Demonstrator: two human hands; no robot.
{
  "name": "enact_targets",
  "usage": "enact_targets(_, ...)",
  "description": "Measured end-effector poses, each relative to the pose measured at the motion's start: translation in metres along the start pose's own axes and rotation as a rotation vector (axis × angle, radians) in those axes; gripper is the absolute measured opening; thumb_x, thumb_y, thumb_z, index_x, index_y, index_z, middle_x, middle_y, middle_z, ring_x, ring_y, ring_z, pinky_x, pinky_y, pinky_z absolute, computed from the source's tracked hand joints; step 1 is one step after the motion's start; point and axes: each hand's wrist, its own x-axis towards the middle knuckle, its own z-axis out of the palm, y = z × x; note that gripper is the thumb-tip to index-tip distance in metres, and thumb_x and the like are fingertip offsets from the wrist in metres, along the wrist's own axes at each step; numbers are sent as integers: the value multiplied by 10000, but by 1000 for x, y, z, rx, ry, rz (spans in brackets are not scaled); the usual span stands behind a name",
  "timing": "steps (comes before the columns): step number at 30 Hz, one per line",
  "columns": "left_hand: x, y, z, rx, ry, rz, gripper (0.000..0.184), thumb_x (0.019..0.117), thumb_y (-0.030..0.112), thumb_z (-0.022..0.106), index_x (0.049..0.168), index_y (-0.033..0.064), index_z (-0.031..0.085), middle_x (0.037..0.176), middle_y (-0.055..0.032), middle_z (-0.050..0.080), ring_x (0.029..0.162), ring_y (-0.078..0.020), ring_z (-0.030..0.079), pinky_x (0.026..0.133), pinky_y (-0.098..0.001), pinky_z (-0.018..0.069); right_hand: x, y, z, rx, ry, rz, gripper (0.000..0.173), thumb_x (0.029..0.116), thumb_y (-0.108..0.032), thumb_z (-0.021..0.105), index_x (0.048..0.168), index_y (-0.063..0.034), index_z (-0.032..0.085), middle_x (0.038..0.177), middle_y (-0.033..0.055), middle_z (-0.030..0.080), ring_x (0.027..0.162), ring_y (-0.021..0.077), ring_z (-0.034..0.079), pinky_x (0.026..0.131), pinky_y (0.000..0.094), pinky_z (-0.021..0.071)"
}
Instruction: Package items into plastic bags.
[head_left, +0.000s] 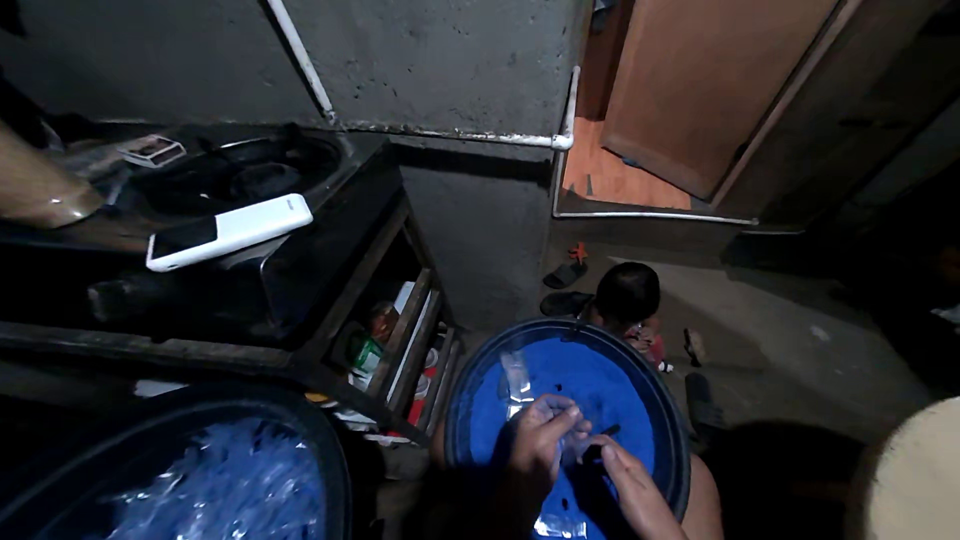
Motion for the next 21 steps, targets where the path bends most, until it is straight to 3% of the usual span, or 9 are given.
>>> enact_targets(2, 0, 1, 3, -6, 19, -2, 87, 975, -61, 567, 1041, -7, 585, 848, -85, 702, 734, -174, 714, 703, -314, 618, 1, 3, 3, 35, 7, -5, 481, 1100, -374, 379, 1105, -30, 715, 1090, 17, 693, 1025, 61, 643, 931, 268, 541)
enact_targets(4, 0, 3, 4, 31, 12, -21, 83, 973, -59, 574, 1040, -11, 584, 839, -82, 698, 725, -168, 711, 699, -311, 618, 3, 3, 5, 86, 79, 27, 378, 1090, -280, 409, 1114, -30, 692, 1038, -2, 695, 969, 42, 645, 897, 242, 541)
enact_targets(7, -4, 8, -2, 224, -113, -36, 92, 968, -32, 593, 1058, -13, 591, 835, -53, 685, 686, -126, 686, 657, -276, 601, 9, 3, 5, 171, 253, 71, 270, 1022, -240, 526, 1177, -29, 591, 1031, 14, 667, 919, 65, 642, 823, 237, 544)
enact_targets(9, -8, 10, -8, 494, -228, 13, 185, 972, 28, 603, 1153, -9, 606, 871, -33, 670, 645, -75, 636, 594, -226, 554, 12, 2, 3, 120, 359, 22, 526, 876, -226, 689, 1317, 8, 524, 1240, 74, 607, 1070, 98, 619, 883, 248, 544)
enact_targets(11, -10, 15, -13, 871, -351, 103, 331, 1012, 128, 563, 1328, 34, 597, 974, -80, 664, 724, -121, 622, 656, -282, 539, 14, -2, -5, 39, 312, -24, 734, 773, -184, 724, 1421, 28, 454, 1462, 152, 500, 1288, 164, 531, 1013, 302, 495)
enact_targets(13, -13, 17, -14, 1173, -464, 231, 435, 1030, 135, 511, 1460, 69, 519, 1039, -159, 696, 868, -262, 684, 808, -451, 567, 17, -9, -11, 26, 128, -32, 704, 794, -145, 707, 1434, 23, 468, 1373, 119, 586, 1231, 141, 580, 1014, 309, 508)
enact_targets(15, -17, 26, -6, 1385, -556, 179, 514, 1053, 103, 483, 1555, 74, 375, 1163, -214, 697, 1033, -364, 703, 932, -548, 546, 20, -16, -13, 60, -62, 26, 656, 842, -57, 675, 1447, 30, 435, 1163, 65, 683, 1035, 95, 677, 927, 283, 572)
enact_targets(18, -18, 40, 3, 1506, -587, 20, 542, 1082, 134, 448, 1595, 118, 274, 1128, -240, 681, 1028, -408, 686, 925, -586, 529, 23, -21, -10, 22, -109, 153, 608, 888, 12, 613, 1465, -10, 423, 950, 31, 700, 807, 75, 685, 780, 265, 587)
enact_targets(21, -18, 48, -4, 1481, -570, -18, 476, 1082, 162, 443, 1546, 121, 346, 1045, -215, 685, 936, -384, 692, 865, -580, 543, 21, -19, -11, 44, -152, 186, 423, 936, 6, 575, 1357, -10, 535, 931, 24, 741, 793, 101, 714, 776, 287, 608)
